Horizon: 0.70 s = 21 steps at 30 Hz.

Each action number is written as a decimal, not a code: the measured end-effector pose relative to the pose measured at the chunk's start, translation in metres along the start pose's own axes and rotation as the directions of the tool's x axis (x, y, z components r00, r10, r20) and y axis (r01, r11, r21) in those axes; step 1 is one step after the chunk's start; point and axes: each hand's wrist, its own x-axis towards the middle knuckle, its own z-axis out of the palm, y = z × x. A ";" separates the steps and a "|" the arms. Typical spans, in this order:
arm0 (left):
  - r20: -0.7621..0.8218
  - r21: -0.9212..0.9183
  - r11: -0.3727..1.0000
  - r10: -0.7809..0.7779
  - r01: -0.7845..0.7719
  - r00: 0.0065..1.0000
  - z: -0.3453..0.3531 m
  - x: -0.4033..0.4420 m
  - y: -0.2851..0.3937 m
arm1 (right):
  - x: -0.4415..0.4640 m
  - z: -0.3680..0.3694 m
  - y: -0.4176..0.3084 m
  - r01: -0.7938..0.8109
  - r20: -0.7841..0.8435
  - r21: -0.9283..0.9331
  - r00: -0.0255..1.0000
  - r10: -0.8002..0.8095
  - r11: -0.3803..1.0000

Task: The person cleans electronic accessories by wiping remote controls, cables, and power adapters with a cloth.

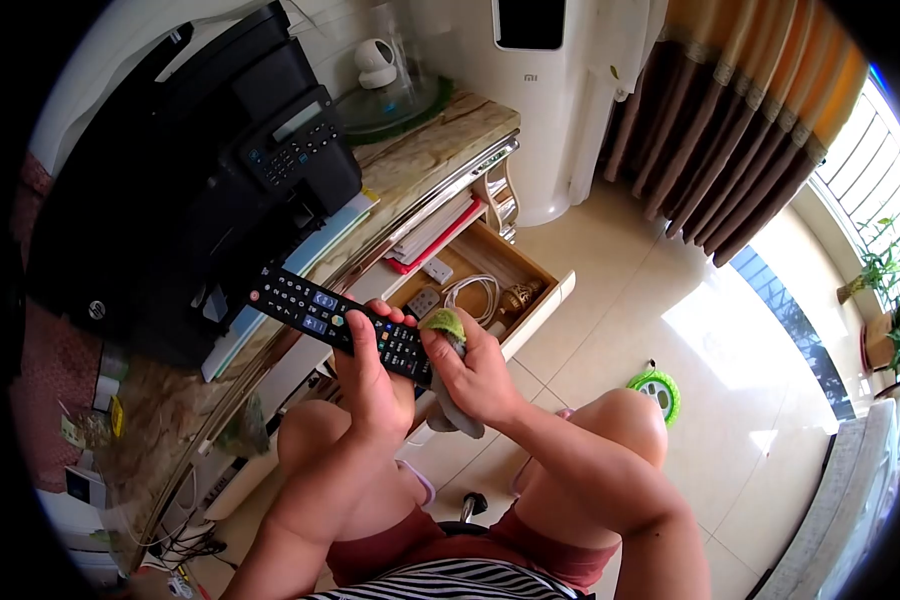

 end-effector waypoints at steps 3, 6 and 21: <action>0.021 -0.036 0.999 0.011 -0.010 1.000 0.000 0.004 0.000 | 0.009 -0.001 0.000 -0.160 0.000 0.183 0.987 0.163 0.970; 0.006 -0.039 0.998 0.056 -0.055 0.998 -0.001 0.008 0.005 | 0.016 -0.003 -0.007 -0.426 0.030 0.408 0.890 0.455 0.807; -0.034 0.079 0.986 0.151 -0.148 0.988 0.001 0.006 0.010 | 0.003 0.003 -0.013 0.031 0.202 0.159 0.977 -0.063 0.987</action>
